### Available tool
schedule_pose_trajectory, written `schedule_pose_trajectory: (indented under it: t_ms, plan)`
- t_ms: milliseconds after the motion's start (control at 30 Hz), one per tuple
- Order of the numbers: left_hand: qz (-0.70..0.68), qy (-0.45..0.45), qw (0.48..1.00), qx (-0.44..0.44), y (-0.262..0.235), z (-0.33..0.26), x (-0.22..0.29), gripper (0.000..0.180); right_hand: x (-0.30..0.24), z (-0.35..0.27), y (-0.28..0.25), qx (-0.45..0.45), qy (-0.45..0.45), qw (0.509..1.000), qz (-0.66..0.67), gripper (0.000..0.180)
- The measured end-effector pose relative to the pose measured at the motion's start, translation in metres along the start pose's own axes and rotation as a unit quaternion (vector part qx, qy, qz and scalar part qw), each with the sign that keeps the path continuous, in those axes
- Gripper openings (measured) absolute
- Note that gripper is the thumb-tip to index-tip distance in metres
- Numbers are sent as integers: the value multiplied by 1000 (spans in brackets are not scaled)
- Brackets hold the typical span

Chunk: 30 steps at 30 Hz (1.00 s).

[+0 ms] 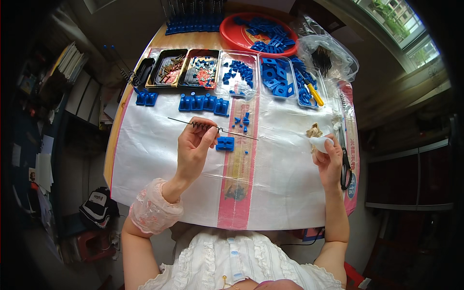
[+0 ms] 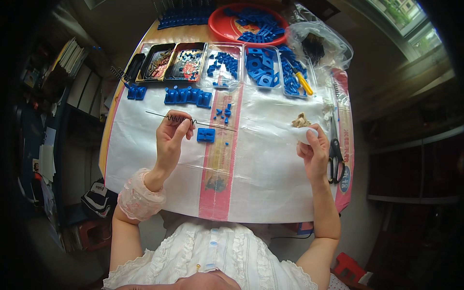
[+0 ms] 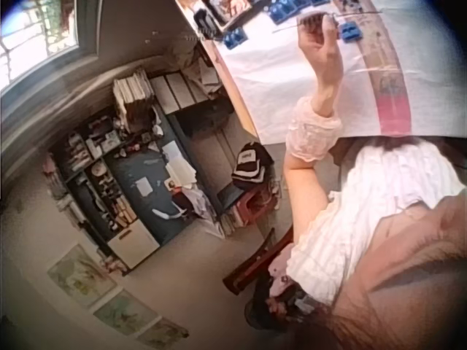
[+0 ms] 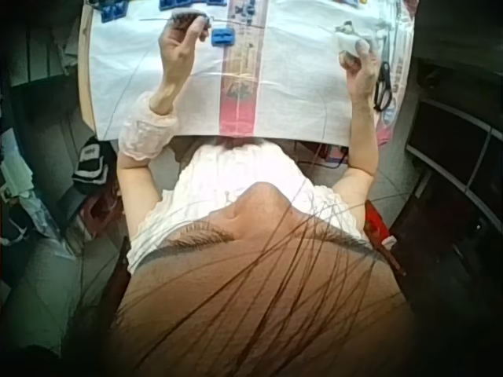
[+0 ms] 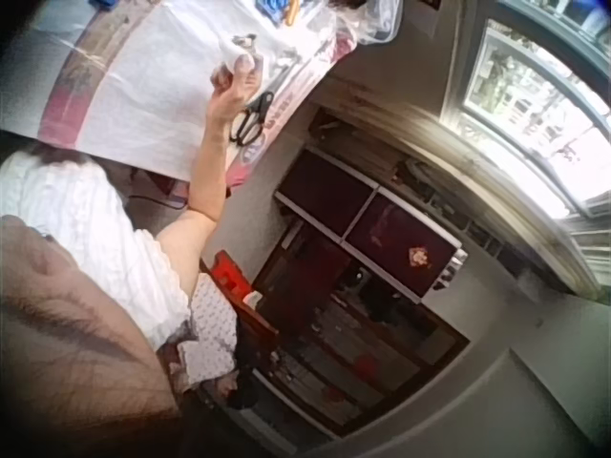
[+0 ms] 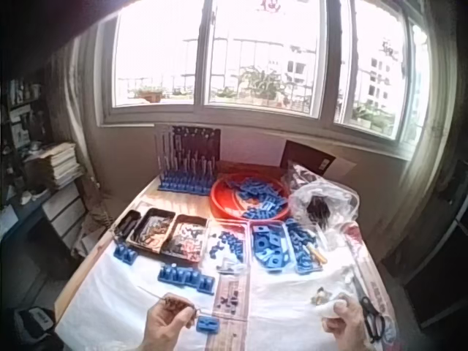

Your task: Assembling small blue plastic parts onto metal wires and springs at a workstation.

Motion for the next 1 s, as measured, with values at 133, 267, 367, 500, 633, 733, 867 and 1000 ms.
schedule_pose_trajectory:
  t_ms: [133, 267, 367, 500, 633, 733, 867, 1000]
  plan:
    - [-1, -1, 1000, -3, -1, 0, -1, 8, -5, -5, 13, 2, -24, 999, -44, 18]
    - [-5, -7, 1000, -9, 0, 0, -3, 8, -3, -9, 13, -8, -40, 998, -39, 11]
    - [-5, -9, 1000, -10, 0, 0, -4, 7, -3, -10, 14, -8, -41, 998, -36, 11]
    - [-1, -14, 1000, -10, 1, -1, -3, 6, -2, -11, 16, -10, -43, 999, -31, 11]
    - [-2, -25, 1000, -9, 3, -1, -5, 5, -3, -12, 18, -6, -40, 999, -34, 11]
    - [0, -34, 999, -13, 1, -2, -8, 5, -2, -13, 20, -6, -35, 999, -33, 12]
    - [-8, -37, 999, -12, 1, -2, -9, 5, -2, -13, 23, -7, -29, 999, -36, 11]
    - [-7, -35, 999, -14, 2, -1, -6, 6, -1, -13, 24, 0, -23, 999, -48, 13]
Point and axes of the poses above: each hand's wrist, its own z-axis towards the middle knuckle, its own y-axis out of the palm, x = y × z, the point moved 10 cm from there along z, towards the middle knuckle, and after that the axes turned 15 degrees about -z, right-handed, at the moved point
